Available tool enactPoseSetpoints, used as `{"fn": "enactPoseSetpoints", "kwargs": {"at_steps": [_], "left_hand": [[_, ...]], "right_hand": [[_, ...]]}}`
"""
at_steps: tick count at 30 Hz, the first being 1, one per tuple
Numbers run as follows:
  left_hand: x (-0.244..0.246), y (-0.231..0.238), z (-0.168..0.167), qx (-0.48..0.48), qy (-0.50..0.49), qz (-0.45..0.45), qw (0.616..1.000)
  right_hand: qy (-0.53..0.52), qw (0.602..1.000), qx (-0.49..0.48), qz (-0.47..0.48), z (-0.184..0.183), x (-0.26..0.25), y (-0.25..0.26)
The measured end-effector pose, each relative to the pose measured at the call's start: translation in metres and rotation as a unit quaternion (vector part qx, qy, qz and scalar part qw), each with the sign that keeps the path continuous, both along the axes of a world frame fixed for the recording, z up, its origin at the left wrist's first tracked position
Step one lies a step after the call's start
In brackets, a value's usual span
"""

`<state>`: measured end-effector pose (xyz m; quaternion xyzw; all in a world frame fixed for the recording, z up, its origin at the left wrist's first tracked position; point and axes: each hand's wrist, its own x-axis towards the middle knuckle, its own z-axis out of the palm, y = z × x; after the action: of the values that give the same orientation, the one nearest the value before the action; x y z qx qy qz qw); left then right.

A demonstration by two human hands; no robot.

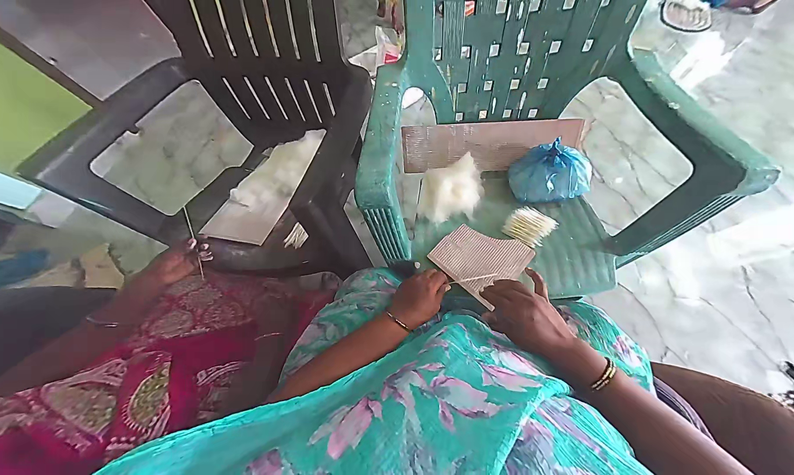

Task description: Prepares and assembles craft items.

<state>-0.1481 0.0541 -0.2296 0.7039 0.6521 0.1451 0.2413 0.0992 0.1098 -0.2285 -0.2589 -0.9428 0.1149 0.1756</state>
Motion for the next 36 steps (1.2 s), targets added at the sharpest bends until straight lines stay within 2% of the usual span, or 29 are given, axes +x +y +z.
{"fn": "enactPoseSetpoints", "kwargs": {"at_steps": [2,5,11,16,20,26,31,36], "left_hand": [[0.000,-0.004,-0.006,0.058,-0.006,-0.008,0.998],[0.000,-0.008,-0.013,0.122,-0.018,-0.033,0.992],[0.001,-0.012,-0.020,0.173,-0.025,-0.081,0.981],[0.002,-0.012,-0.020,0.228,-0.020,-0.083,0.970],[-0.004,-0.006,-0.021,0.218,-0.026,-0.050,0.974],[-0.014,0.004,-0.023,0.187,-0.056,0.001,0.981],[-0.009,0.005,-0.022,0.162,-0.062,-0.021,0.985],[-0.010,0.007,-0.028,0.157,-0.062,-0.037,0.985]], "right_hand": [[0.055,0.997,0.039,-0.039,-0.001,-0.001,0.002],[0.057,0.993,0.057,-0.082,-0.005,-0.009,0.006],[0.064,0.996,0.038,-0.050,-0.014,-0.019,0.006],[0.082,0.993,0.064,-0.056,-0.011,-0.004,0.007],[0.079,0.990,0.060,-0.100,-0.004,0.019,0.024],[0.069,0.965,0.012,-0.251,0.009,0.024,0.074],[0.048,0.943,-0.001,-0.328,0.004,0.004,0.126],[0.015,0.932,-0.024,-0.362,-0.009,-0.004,0.165]]}}
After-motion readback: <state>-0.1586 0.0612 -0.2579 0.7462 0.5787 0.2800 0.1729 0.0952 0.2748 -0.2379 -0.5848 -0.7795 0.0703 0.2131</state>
